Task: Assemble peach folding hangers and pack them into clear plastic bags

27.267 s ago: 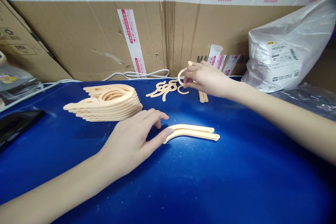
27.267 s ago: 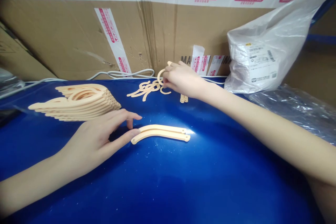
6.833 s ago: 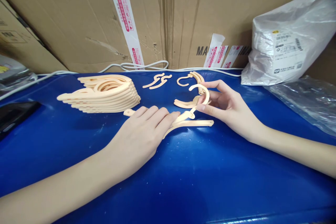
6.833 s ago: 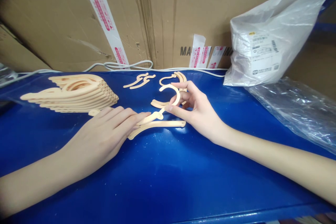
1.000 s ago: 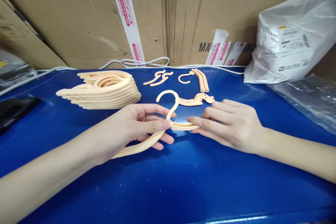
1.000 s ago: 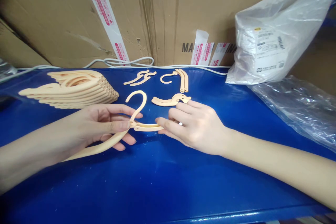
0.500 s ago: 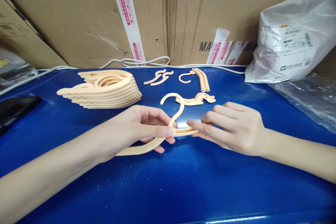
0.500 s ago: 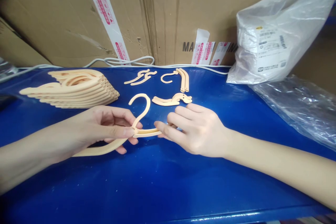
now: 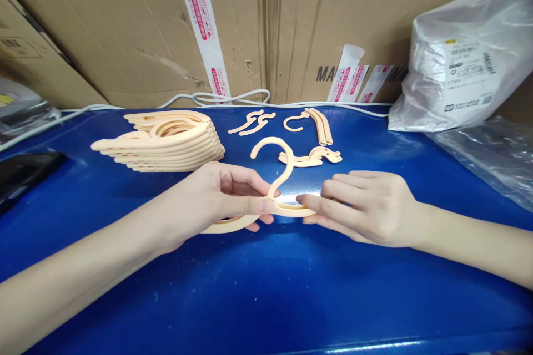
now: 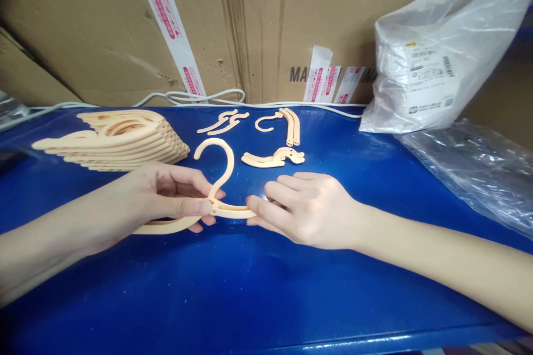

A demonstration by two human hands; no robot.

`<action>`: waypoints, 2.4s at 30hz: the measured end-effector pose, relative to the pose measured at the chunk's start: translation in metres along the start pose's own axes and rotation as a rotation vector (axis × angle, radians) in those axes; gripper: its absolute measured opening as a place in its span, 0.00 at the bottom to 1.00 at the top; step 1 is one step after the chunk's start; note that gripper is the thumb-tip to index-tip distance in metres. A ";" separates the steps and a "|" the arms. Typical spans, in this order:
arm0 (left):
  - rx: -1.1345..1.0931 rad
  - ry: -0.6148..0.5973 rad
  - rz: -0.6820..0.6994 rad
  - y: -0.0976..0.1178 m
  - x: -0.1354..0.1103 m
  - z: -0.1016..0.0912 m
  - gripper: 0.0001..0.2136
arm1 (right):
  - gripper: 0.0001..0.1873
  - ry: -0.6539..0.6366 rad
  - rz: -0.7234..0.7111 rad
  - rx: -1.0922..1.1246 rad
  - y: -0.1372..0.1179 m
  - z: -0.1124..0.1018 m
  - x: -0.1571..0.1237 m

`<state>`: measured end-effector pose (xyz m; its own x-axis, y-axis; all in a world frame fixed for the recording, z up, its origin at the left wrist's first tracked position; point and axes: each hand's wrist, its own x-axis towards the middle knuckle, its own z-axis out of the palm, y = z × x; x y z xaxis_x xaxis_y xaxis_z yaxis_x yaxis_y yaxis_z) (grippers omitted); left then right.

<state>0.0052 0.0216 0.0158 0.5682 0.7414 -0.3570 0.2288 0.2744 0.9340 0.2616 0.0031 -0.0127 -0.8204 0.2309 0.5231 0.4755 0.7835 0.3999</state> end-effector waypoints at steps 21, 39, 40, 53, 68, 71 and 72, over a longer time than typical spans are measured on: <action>0.168 0.080 0.061 -0.004 -0.002 -0.002 0.05 | 0.14 -0.026 0.018 0.004 0.001 0.001 0.000; 0.201 0.088 0.041 -0.005 -0.001 -0.003 0.08 | 0.16 -0.065 0.049 0.072 0.002 0.002 -0.001; 0.194 0.082 0.037 -0.005 -0.001 -0.003 0.07 | 0.16 -0.070 0.052 0.079 0.003 0.002 -0.001; 0.697 0.149 0.258 -0.007 -0.005 0.010 0.12 | 0.17 -0.103 0.100 0.170 0.006 0.003 0.000; 1.244 0.174 0.559 -0.020 -0.006 0.008 0.15 | 0.21 -0.038 0.247 0.092 0.008 0.004 0.003; 1.280 0.194 0.587 -0.021 -0.007 0.009 0.14 | 0.20 0.050 0.260 0.064 0.007 0.003 0.002; 1.286 0.209 0.607 -0.021 -0.007 0.009 0.14 | 0.19 0.080 0.245 0.052 0.007 0.002 0.002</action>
<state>0.0034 0.0051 -0.0015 0.7368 0.6463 0.1985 0.6036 -0.7611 0.2376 0.2629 0.0100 -0.0106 -0.6543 0.3728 0.6579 0.6382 0.7389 0.2160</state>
